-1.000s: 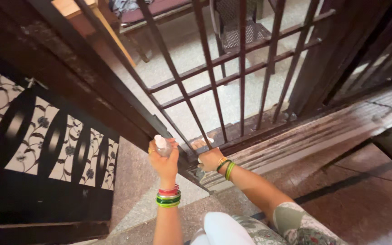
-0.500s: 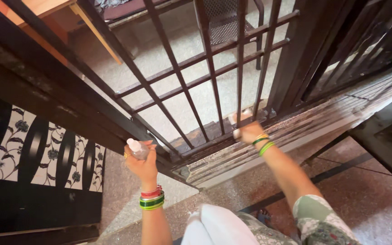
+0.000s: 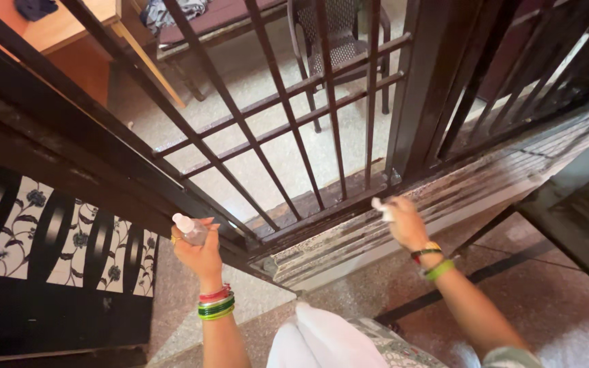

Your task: The person cleans a metal gate by repeatedly spraying a liquid from a bottle and wiping the bars with a white cloth. The person works on the lower section of the gate, moving along the horizontal and vertical bars.

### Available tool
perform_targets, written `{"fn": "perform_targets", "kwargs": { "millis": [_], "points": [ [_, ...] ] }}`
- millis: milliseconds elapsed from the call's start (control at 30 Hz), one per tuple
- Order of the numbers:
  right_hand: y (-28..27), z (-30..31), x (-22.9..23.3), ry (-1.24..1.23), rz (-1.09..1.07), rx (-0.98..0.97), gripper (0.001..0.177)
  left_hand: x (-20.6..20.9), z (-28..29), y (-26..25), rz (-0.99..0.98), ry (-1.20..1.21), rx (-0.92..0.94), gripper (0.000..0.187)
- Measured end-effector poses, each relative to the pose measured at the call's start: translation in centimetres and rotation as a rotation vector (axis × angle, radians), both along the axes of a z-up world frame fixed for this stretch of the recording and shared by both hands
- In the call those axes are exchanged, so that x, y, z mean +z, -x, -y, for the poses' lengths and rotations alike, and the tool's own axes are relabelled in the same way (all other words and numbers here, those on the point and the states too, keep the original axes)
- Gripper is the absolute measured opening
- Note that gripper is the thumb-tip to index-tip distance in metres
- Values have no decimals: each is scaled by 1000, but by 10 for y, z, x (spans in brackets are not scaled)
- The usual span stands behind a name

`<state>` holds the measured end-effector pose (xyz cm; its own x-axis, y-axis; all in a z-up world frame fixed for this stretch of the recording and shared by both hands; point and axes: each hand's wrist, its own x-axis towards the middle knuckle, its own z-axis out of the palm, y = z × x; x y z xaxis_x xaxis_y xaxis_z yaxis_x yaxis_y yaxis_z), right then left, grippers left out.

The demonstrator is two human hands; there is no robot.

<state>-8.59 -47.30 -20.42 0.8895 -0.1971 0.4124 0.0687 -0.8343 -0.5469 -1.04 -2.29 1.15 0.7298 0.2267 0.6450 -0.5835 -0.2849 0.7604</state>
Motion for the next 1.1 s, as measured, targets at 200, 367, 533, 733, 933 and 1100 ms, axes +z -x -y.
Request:
{"fn": "perform_targets", "kwargs": {
  "millis": [200,367,533,733,933,1100],
  "points": [
    [-8,26,23,-225,575,-548,37,-6,5,-2,-66,118,-21,33],
    [-30,16,47,98,194,-164,49,-7,9,-1,-5,112,-25,40],
    [-21,22,63,8,-203,-110,81,-7,13,0,17,-19,90,41],
    [-63,47,48,-101,-286,11,85,-5,17,1,14,110,-30,39],
    [-36,55,17,33,-268,-22,69,-1,19,4,29,9,41,41],
    [-49,53,36,-56,-260,20,71,-1,22,5,17,75,8,38]
  ]
}}
